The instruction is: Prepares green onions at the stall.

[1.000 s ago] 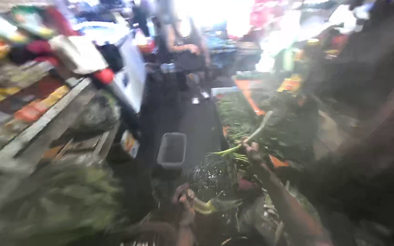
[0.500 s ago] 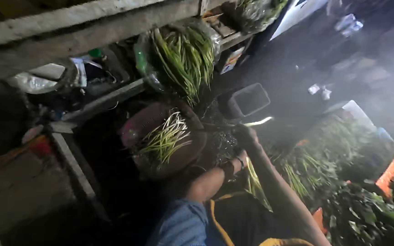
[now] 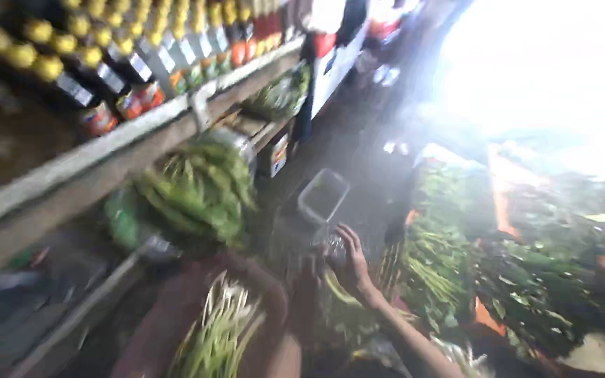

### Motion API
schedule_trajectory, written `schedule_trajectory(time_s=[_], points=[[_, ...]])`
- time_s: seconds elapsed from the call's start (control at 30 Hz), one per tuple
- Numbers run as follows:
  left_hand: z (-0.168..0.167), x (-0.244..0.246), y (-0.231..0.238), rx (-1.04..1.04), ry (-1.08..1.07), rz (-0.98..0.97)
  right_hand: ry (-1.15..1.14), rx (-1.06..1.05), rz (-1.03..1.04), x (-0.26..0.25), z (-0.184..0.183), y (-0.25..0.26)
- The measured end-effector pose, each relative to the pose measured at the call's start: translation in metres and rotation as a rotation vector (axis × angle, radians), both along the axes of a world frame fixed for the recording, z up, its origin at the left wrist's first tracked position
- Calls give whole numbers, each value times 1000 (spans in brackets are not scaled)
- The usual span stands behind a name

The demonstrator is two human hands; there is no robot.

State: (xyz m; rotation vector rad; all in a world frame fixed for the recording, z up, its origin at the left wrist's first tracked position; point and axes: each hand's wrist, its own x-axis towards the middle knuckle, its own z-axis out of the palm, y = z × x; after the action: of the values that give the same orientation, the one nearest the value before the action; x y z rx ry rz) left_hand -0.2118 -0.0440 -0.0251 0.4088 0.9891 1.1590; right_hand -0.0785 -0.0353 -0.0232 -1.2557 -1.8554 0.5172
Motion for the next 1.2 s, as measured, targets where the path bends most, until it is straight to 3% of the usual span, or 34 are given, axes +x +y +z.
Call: schedule_trajectory(time_s=[0.03,0.1,0.13,0.2,0.33,0.43,0.53,0.67,0.83,1.03,1.2], points=[[-11,14,17,58,-124,36,12,-74,-9,32,-4,-2],[-20,35,47,131,-395,-17,51,-420,99,81,-12,-13],[-12,44,58,170,-437,-73,27,-552,132,93,-16,-18],[29,65,63,199,-354,-116,-23,-623,98,101,-22,-25],[61,107,58,591,-25,-397,267,-394,-155,111,-3,-34],[73,138,42,534,266,-644,259,-312,-298,119,26,-39],[48,162,48,654,145,-656,199,-181,-304,134,44,-48],[69,186,47,714,13,-666,346,19,-464,152,64,-60],[77,215,48,722,136,-746,210,38,-518,181,69,-64],[104,225,57,1015,293,-988,133,7,-660,198,87,-73],[114,244,37,1042,273,-929,174,0,-798,192,97,-75]])
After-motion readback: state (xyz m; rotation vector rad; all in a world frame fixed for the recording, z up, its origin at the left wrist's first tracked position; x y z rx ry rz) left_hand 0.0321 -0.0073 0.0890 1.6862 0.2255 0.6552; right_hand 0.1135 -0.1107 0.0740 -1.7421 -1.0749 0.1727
